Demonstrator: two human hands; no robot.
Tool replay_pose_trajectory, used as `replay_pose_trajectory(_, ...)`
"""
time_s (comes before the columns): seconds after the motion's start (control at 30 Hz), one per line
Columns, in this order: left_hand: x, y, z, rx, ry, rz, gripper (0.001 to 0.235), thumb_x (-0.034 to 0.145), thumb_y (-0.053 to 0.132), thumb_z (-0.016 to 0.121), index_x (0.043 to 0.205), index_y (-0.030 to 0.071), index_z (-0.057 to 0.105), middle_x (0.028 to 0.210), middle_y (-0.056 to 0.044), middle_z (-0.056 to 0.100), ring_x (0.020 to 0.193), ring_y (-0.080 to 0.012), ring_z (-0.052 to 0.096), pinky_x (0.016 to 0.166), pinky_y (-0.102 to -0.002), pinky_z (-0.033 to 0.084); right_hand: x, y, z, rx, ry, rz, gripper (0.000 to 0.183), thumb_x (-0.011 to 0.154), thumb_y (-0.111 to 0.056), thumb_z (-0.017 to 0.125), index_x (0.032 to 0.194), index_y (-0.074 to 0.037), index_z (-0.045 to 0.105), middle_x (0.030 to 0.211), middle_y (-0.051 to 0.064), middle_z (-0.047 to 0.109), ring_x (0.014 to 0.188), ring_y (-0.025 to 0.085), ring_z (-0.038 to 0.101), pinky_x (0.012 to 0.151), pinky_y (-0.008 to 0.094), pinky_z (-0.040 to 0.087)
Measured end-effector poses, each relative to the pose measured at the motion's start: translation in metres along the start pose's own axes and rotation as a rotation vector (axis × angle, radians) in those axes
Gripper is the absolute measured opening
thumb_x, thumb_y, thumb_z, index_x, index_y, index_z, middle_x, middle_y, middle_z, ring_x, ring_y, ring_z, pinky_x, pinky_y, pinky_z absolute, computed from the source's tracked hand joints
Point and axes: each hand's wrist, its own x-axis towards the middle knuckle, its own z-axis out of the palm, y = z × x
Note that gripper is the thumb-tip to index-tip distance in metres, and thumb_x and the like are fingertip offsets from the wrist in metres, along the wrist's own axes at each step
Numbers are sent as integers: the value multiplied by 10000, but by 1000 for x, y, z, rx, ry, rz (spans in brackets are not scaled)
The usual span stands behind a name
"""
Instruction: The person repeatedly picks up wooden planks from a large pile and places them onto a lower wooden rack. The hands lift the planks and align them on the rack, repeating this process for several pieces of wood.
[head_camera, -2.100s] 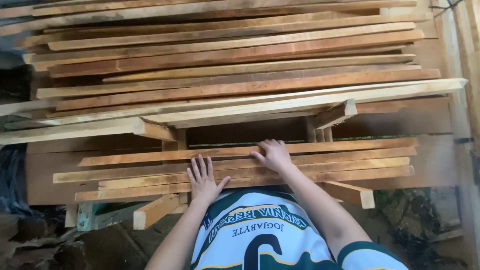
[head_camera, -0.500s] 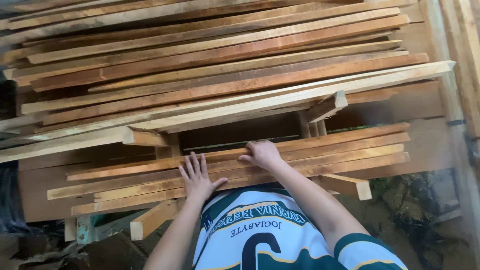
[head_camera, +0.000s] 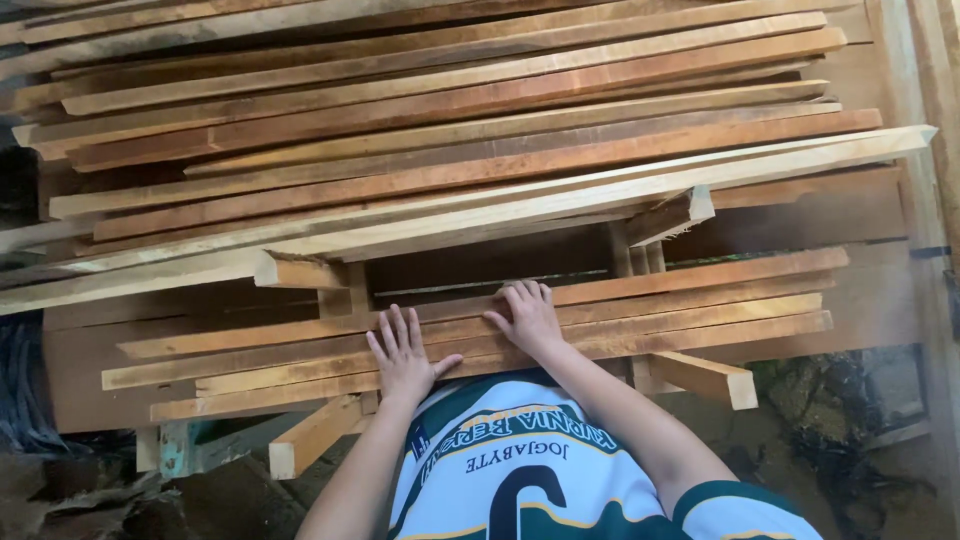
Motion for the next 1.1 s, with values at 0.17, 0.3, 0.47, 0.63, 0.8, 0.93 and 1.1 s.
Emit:
replay_pose_trajectory(0.17, 1, 2, -9, -21, -33, -1, 1298, 792, 919, 489, 1662, 98, -13, 1712, -230, -124, 1558, -472, -108, 1176, -710, -114, 17, -10, -19, 53, -235, 75, 465, 985, -605, 556, 1239, -222, 628, 1146, 20, 667, 1140, 247, 616, 1041, 444, 435)
replay_pose_trajectory(0.3, 2, 0, -6, -29, -32, 3, 1277, 788, 903, 504, 1661, 114, 9, 1721, -215, -103, 1567, -467, -81, 1194, -709, -97, 30, -1, -19, 48, -537, 137, 576, 1011, -635, 468, 1323, -185, 646, 1236, 84, 722, 1181, 294, 663, 1028, 476, 452)
replay_pose_trajectory(0.47, 5, -1, -7, -27, 5, 19, 1259, 767, 930, 508, 1662, 146, 98, 1735, -175, -34, 1567, -462, 1, 1203, -700, -71, 58, -11, -50, 46, -751, 190, 856, 879, -841, 455, 1310, -134, 670, 1236, 157, 738, 1211, 331, 677, 1037, 491, 493)
replay_pose_trajectory(0.63, 3, 4, -24, -86, -73, -9, 1233, 796, 898, 525, 1669, 152, 79, 1739, -150, -67, 1569, -459, -65, 1199, -694, -84, 71, -26, -72, 21, -900, 209, 995, 756, -949, 468, 1214, -101, 717, 1202, 198, 745, 1213, 361, 681, 1028, 487, 527)
replay_pose_trajectory(0.8, 8, 4, -30, -109, -204, -41, 1251, 796, 891, 551, 1671, 175, 17, 1732, -128, -148, 1565, -443, -146, 1199, -692, -133, 71, -21, -62, -7, -871, 178, 971, 727, -967, 468, 1184, -152, 730, 1147, 155, 764, 1176, 338, 705, 988, 466, 557)
replay_pose_trajectory(0.93, 11, 7, -36, -96, -264, -75, 1251, 804, 878, 560, 1673, 186, -15, 1727, -123, -187, 1563, -436, -174, 1207, -690, -120, 66, -24, -67, -84, -802, 90, 922, 794, -927, 428, 1171, -143, 732, 1084, 182, 770, 1099, 369, 731, 939, 483, 569)
replay_pose_trajectory(1.1, 9, 8, -36, -85, -296, -78, 1232, 838, 876, 520, 1674, 173, -50, 1716, -132, -224, 1546, -426, -237, 1171, -681, -202, 57, -19, -53, -27, -697, 106, 907, 765, -925, 494, 1162, -144, 728, 1015, 175, 777, 1026, 386, 748, 882, 487, 584)
